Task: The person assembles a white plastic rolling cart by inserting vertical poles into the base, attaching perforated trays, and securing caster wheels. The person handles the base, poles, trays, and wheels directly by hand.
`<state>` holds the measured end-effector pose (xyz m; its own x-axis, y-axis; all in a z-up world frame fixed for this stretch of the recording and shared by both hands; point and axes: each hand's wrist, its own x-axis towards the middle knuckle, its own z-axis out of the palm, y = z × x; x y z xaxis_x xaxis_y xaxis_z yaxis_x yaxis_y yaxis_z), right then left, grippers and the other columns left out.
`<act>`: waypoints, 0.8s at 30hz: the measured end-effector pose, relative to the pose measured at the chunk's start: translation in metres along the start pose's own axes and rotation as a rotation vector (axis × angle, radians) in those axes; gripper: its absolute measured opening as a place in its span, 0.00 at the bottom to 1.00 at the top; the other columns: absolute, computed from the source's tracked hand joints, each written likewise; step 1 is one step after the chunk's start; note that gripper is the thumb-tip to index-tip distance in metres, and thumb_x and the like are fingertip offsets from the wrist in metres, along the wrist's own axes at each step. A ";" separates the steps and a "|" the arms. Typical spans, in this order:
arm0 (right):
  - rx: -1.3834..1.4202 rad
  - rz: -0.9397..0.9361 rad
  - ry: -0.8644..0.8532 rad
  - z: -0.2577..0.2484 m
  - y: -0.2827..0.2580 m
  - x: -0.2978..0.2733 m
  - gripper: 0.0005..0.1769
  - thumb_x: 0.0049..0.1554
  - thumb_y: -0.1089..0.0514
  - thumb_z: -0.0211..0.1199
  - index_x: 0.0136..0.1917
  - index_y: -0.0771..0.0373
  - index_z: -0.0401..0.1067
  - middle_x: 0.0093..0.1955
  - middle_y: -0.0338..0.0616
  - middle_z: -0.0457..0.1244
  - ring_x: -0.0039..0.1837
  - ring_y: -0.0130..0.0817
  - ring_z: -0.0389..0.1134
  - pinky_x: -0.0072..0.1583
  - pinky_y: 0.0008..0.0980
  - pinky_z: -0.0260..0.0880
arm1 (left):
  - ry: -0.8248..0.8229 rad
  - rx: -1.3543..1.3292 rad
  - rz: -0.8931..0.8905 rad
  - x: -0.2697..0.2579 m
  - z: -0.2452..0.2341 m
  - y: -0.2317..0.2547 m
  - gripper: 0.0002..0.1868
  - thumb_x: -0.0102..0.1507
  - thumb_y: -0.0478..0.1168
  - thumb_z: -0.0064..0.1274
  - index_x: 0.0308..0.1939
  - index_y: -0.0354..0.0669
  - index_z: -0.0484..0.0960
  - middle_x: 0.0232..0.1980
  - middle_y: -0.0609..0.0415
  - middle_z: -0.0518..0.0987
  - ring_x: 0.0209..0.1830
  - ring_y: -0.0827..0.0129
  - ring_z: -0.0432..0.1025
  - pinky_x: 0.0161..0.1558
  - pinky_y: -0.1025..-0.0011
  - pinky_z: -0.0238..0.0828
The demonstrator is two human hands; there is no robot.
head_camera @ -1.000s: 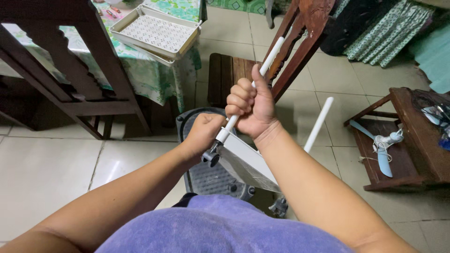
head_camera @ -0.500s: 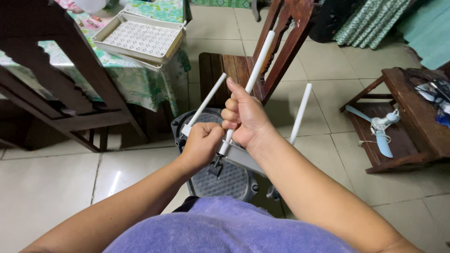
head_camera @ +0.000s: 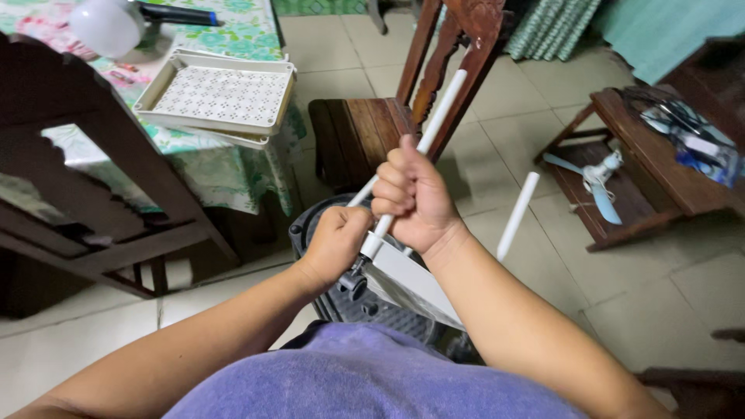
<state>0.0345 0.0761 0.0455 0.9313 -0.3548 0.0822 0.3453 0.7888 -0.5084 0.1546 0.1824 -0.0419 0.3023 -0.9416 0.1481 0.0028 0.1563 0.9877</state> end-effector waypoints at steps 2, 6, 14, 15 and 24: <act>-0.122 -0.008 0.389 0.008 0.010 0.015 0.24 0.65 0.42 0.58 0.32 0.51 0.56 0.27 0.29 0.47 0.31 0.23 0.48 0.37 0.25 0.51 | 0.011 0.051 -0.006 0.000 -0.016 -0.001 0.21 0.65 0.41 0.42 0.18 0.37 0.68 0.18 0.60 0.65 0.20 0.77 0.57 0.23 0.69 0.54; -0.193 -0.072 0.935 0.024 0.032 0.028 0.16 0.58 0.47 0.63 0.34 0.51 0.62 0.29 0.33 0.55 0.34 0.29 0.57 0.40 0.31 0.59 | -0.008 0.085 -0.073 -0.002 -0.034 0.001 0.20 0.64 0.40 0.42 0.17 0.36 0.69 0.17 0.58 0.66 0.18 0.76 0.58 0.22 0.67 0.56; -0.191 -0.128 0.815 0.029 0.050 0.047 0.28 0.55 0.44 0.67 0.28 0.47 0.50 0.23 0.28 0.41 0.26 0.22 0.41 0.30 0.26 0.42 | -0.143 0.112 -0.015 0.001 -0.061 0.011 0.19 0.63 0.39 0.42 0.17 0.36 0.69 0.17 0.55 0.68 0.18 0.74 0.61 0.23 0.65 0.59; -0.192 -0.127 0.788 0.027 0.048 0.049 0.29 0.56 0.43 0.67 0.28 0.46 0.49 0.23 0.27 0.40 0.26 0.22 0.40 0.30 0.25 0.41 | -0.154 0.112 -0.009 0.005 -0.064 0.012 0.19 0.63 0.39 0.42 0.17 0.36 0.69 0.17 0.55 0.68 0.18 0.74 0.61 0.23 0.65 0.59; -0.095 -0.180 0.097 0.024 -0.016 0.041 0.32 0.70 0.35 0.50 0.31 0.48 0.46 0.26 0.25 0.37 0.27 0.21 0.35 0.32 0.25 0.36 | -0.125 0.101 0.067 -0.002 -0.072 -0.011 0.19 0.64 0.39 0.44 0.18 0.36 0.66 0.19 0.57 0.64 0.21 0.75 0.59 0.25 0.67 0.58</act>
<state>0.0704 0.0608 0.0776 0.8388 -0.5354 0.0985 0.4880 0.6592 -0.5721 0.2229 0.2042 -0.0562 0.1782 -0.9608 0.2123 -0.1106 0.1948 0.9746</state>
